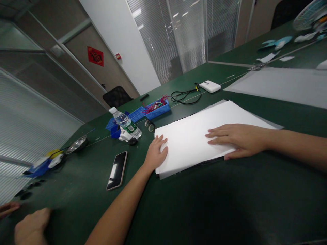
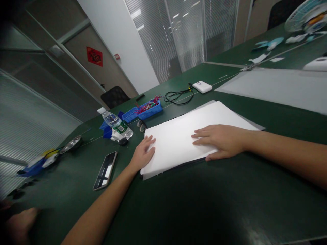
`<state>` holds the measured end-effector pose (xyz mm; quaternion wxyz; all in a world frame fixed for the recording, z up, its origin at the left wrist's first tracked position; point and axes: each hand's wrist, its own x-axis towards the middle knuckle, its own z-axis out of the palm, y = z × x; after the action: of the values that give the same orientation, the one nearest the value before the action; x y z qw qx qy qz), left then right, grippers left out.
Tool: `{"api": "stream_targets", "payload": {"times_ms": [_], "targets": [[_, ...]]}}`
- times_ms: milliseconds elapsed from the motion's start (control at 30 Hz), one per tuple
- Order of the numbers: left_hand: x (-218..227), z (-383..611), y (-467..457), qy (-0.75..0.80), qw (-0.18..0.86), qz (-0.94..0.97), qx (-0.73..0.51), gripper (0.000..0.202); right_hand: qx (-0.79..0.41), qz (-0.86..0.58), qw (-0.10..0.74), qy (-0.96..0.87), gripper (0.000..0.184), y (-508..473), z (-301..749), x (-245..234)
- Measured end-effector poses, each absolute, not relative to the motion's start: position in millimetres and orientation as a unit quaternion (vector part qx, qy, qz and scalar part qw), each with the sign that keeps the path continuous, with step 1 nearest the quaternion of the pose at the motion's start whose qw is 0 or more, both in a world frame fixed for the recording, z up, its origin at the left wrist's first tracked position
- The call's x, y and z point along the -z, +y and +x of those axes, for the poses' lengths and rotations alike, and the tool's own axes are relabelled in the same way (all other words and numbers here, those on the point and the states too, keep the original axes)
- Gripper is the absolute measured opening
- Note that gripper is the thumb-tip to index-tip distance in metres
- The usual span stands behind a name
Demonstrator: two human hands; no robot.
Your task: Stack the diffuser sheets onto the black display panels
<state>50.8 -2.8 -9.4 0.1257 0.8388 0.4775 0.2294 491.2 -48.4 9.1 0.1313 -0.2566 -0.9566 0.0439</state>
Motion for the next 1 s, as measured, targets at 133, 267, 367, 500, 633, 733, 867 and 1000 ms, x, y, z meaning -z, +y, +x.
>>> {"api": "stream_targets", "payload": {"times_ms": [133,267,367,500,633,733,867,1000], "targets": [[8,51,-5,0.487,0.132,0.828,-0.244,0.043,-0.04,-0.251,0.144,-0.956,0.07,-49,490,-11],[8,52,-6,0.486,0.128,0.826,-0.255,0.041,-0.039,-0.254,0.149,-0.955,0.066,-52,488,-15],[8,52,-6,0.485,0.12,0.828,-0.256,0.041,-0.048,-0.258,0.158,-0.952,0.063,-55,486,-18],[7,53,-6,0.486,0.113,0.828,-0.256,0.04,-0.052,-0.264,0.147,-0.952,0.069,-57,483,-19],[7,54,-6,0.491,0.111,0.826,-0.253,0.039,-0.049,-0.266,0.122,-0.955,0.079,-56,480,-16],[7,53,-6,0.491,0.115,0.827,-0.248,0.039,-0.053,-0.268,0.129,-0.953,0.085,-56,479,-12],[7,53,-6,0.487,0.123,0.83,-0.244,0.04,-0.059,-0.277,0.134,-0.95,0.083,-54,480,-7],[6,53,-7,0.485,0.128,0.831,-0.241,0.04,-0.068,-0.283,0.139,-0.947,0.082,-53,480,-7]]}}
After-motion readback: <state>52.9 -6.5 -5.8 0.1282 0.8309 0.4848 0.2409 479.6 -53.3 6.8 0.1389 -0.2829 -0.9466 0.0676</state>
